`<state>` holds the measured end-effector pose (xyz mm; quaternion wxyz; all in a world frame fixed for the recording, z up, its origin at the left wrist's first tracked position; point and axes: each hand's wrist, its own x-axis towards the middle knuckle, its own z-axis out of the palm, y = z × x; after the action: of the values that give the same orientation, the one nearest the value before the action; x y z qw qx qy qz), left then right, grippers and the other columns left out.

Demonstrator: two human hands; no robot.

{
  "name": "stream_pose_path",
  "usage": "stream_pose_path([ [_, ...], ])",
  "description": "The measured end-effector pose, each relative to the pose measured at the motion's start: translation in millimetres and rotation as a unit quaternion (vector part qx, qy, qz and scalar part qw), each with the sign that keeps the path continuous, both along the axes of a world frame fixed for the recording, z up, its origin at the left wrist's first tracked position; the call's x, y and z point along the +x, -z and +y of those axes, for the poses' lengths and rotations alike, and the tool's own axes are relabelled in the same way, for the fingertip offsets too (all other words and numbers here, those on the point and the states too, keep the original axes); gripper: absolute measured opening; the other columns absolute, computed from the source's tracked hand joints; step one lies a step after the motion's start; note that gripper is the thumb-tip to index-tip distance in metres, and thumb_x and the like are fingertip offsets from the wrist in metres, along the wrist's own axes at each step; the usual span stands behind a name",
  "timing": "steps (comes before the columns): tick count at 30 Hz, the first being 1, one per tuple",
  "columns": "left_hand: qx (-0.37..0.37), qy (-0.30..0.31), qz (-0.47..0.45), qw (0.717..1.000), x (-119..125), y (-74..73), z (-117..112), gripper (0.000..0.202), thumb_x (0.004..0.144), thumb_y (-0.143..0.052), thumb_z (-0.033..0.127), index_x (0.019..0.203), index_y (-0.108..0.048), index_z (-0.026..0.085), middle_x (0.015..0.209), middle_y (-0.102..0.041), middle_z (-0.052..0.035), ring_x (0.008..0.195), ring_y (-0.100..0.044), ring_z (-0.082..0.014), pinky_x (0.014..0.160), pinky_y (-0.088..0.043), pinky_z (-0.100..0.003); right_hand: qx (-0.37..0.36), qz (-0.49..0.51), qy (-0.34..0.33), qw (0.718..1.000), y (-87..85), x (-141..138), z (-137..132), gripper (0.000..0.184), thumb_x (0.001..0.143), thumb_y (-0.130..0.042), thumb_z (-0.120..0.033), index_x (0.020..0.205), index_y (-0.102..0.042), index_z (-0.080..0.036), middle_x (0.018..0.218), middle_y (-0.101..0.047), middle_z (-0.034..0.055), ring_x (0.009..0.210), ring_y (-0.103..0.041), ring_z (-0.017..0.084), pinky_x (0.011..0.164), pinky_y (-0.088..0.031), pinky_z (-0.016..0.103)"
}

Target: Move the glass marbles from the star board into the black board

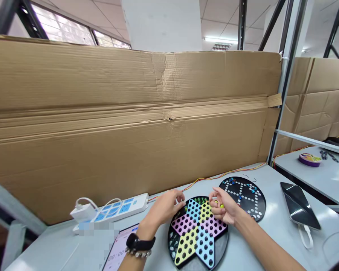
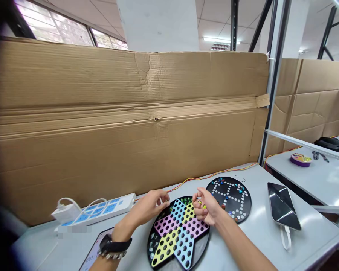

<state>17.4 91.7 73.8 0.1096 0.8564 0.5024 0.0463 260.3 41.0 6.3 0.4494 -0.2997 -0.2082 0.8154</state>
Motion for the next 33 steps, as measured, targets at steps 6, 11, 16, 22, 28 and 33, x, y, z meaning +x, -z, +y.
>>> stream_pose_path([
  [6, 0.009, 0.098, -0.212, 0.972, 38.6, -18.8, -32.4, 0.018, 0.092, -0.057, 0.032, 0.102, -0.071, 0.026, 0.106, -0.076, -0.0009, 0.094, -0.068, -0.0184, 0.091, -0.052, -0.029, -0.017, 0.002, -0.059, 0.998, 1.0, -5.8, -2.0, 0.049, 0.105, -0.036, -0.051, 0.074, -0.055, -0.018, 0.051, -0.047, -0.0068, 0.032, -0.016, 0.002, 0.039, -0.008, 0.016],
  [11, -0.004, 0.157, -0.201, 0.967, 62.4, -10.9, -45.7, 0.022, 0.097, -0.051, 0.026, 0.106, -0.071, 0.027, 0.110, -0.077, -0.0002, 0.102, -0.068, -0.0195, 0.096, -0.051, -0.031, -0.030, -0.016, -0.083, 0.996, -1.1, -9.6, -4.0, 0.046, 0.105, -0.035, -0.050, 0.072, -0.048, -0.020, 0.048, -0.042, -0.0084, 0.033, -0.010, 0.003, 0.037, -0.005, 0.017],
  [16, 0.044, 0.060, -0.157, 0.985, 33.7, 0.3, -18.9, 0.029, 0.098, -0.045, 0.026, 0.117, -0.067, 0.026, 0.120, -0.073, -0.0030, 0.097, -0.070, -0.0189, 0.092, -0.051, -0.032, -0.014, -0.038, -0.028, 0.999, -2.9, -8.2, -4.9, 0.027, 0.098, -0.049, -0.032, 0.074, -0.048, -0.020, 0.048, -0.036, -0.0113, 0.034, -0.010, 0.002, 0.037, -0.004, 0.017],
  [22, -0.025, -0.012, 0.029, 0.999, -2.7, 18.8, 3.3, 0.015, 0.078, -0.066, 0.022, 0.089, -0.077, 0.023, 0.092, -0.078, -0.0027, 0.087, -0.071, -0.0228, 0.076, -0.049, -0.030, -0.007, -0.011, 0.009, 1.000, 2.6, -1.7, 0.1, 0.035, 0.096, -0.053, -0.048, 0.075, -0.052, -0.020, 0.050, -0.041, -0.0104, 0.033, -0.012, 0.001, 0.039, -0.004, 0.017],
  [28, -0.029, 0.001, 0.025, 0.999, 4.1, 22.0, -0.3, 0.017, 0.077, -0.067, 0.020, 0.088, -0.079, 0.024, 0.089, -0.079, -0.0030, 0.085, -0.071, -0.0240, 0.072, -0.046, -0.030, -0.008, -0.013, 0.004, 1.000, 7.3, -1.2, 1.8, 0.041, 0.093, -0.057, -0.056, 0.076, -0.055, -0.019, 0.051, -0.042, -0.0097, 0.033, -0.016, 0.001, 0.040, -0.005, 0.018],
  [33, 0.003, -0.007, -0.021, 1.000, 6.1, 0.8, -3.8, 0.023, 0.093, -0.056, 0.033, 0.102, -0.075, 0.024, 0.105, -0.077, -0.0039, 0.091, -0.069, -0.0213, 0.082, -0.049, -0.030, -0.016, -0.011, 0.004, 1.000, 3.4, -2.0, -0.2, 0.042, 0.100, -0.047, -0.052, 0.076, -0.057, -0.018, 0.050, -0.043, -0.0090, 0.032, -0.015, 0.001, 0.040, -0.002, 0.018],
])
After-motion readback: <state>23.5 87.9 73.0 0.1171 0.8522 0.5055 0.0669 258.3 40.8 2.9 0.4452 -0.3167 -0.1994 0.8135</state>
